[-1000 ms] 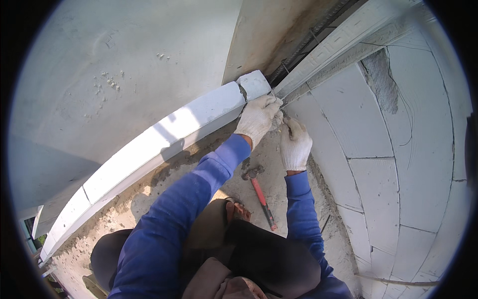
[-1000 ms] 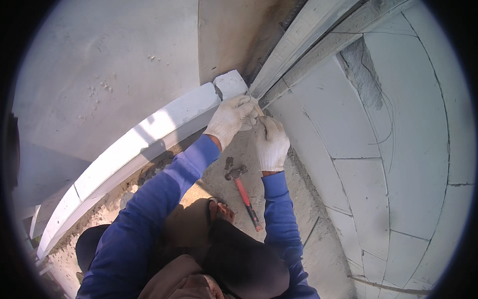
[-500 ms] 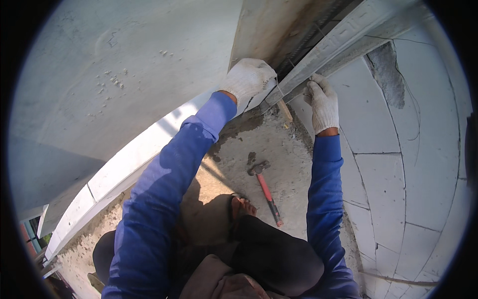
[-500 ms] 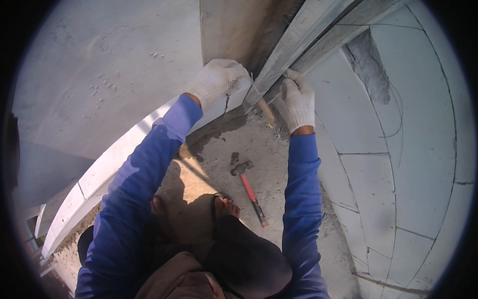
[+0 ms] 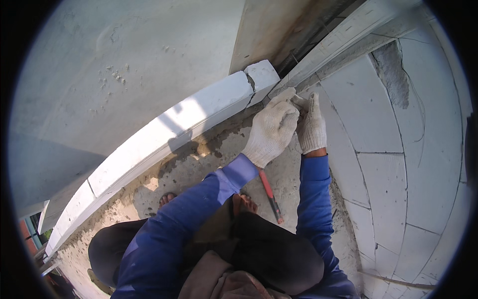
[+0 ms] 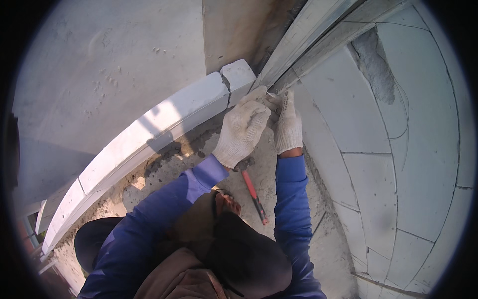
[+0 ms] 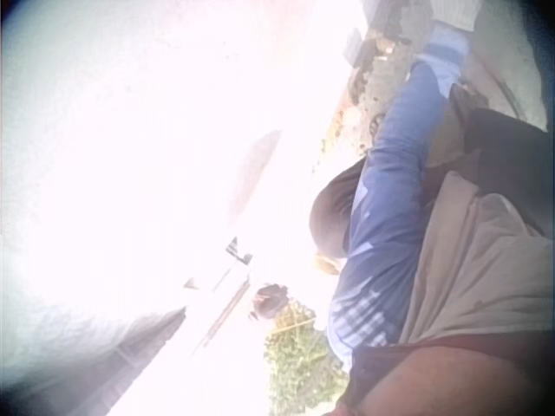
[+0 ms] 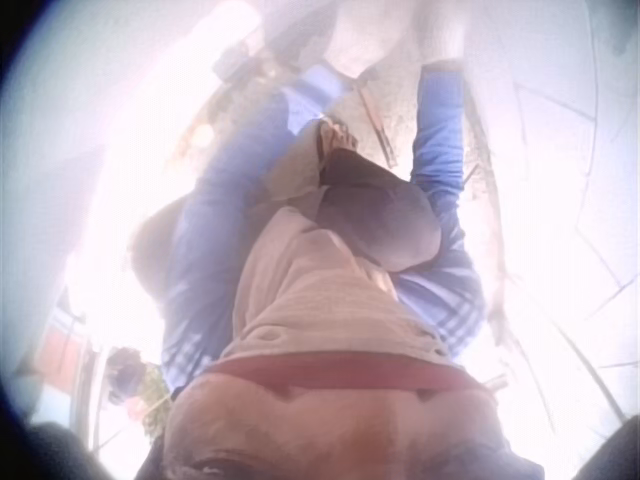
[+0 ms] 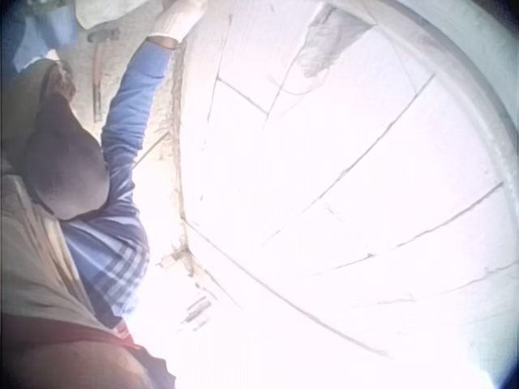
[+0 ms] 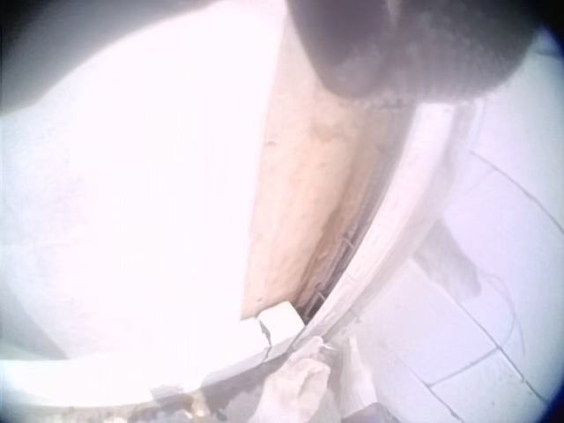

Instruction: The person scoops mortar from a bucket using a trowel and spreads it onto a white rectangular tile. They then place the tile onto a prepared bed of mortar along a curved wall, using a hammer to tap it into position and a string line to ensure alignment.

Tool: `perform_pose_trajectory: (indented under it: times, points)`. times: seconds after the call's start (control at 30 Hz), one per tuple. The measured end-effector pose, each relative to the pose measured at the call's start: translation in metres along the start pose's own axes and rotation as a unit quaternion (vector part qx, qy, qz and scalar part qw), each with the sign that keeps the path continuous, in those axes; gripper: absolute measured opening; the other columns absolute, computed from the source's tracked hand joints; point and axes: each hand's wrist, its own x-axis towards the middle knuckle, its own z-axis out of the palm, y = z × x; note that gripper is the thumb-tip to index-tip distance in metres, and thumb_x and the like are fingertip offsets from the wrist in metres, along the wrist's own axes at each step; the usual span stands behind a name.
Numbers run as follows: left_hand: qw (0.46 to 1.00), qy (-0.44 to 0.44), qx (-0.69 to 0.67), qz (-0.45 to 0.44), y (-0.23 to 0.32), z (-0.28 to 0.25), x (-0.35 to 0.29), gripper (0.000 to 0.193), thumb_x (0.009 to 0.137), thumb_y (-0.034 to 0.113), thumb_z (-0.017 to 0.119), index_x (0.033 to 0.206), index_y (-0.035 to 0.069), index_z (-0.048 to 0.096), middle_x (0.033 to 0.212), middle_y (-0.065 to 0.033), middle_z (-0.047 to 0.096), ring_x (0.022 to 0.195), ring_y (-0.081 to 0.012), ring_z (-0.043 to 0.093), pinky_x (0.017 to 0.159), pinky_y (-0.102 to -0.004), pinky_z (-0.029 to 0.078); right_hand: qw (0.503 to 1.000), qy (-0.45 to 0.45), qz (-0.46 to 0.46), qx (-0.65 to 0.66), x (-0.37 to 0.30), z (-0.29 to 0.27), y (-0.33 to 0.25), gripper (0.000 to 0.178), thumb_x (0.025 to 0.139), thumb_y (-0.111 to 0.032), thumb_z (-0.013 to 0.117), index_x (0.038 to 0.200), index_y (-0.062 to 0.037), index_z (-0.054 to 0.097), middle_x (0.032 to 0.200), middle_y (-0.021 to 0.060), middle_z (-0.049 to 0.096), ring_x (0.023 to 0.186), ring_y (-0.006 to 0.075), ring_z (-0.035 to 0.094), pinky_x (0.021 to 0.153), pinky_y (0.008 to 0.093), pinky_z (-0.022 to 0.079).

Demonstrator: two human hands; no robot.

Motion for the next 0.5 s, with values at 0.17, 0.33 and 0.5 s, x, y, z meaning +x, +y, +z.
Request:
perform_pose_trajectory:
  times: [0.17,0.33,0.5]
  points:
    - [0.982,0.014,0.186,0.019,0.006,0.009,-0.010,0.021,0.100,0.021,0.069,0.113,0.007,0.077,0.147,-0.0256,0.063,0.122,-0.0468,0.066,0.107,-0.0500,0.053,0.989,-0.142,0.019,0.036,0.006,0.005,-0.020,0.037,0.108,-0.030,0.071,0.127,0.0016,0.072,0.110,0.0128,0.077,0.092,0.0197,0.072,0.078,0.0314,0.061]
    - [0.972,-0.010,0.232,0.040,0.017,0.003,-0.002,0.025,0.098,0.022,0.070,0.115,0.005,0.077,0.142,-0.0251,0.065,0.114,-0.0432,0.070,0.100,-0.0494,0.058,0.988,-0.121,-0.077,-0.055,0.001,0.021,-0.021,0.029,0.105,-0.018,0.074,0.123,0.0037,0.072,0.099,0.0086,0.075,0.083,0.0150,0.070,0.071,0.0277,0.059]
    - [0.997,0.008,0.054,-0.057,0.023,-0.029,0.022,0.030,0.099,0.026,0.070,0.110,0.000,0.079,0.113,-0.0235,0.076,0.097,-0.0354,0.076,0.087,-0.0425,0.060,0.984,-0.089,-0.123,-0.088,-0.006,0.033,-0.014,0.030,0.104,-0.019,0.075,0.123,0.0040,0.072,0.085,0.0028,0.071,0.067,0.0108,0.064,0.060,0.0255,0.053]
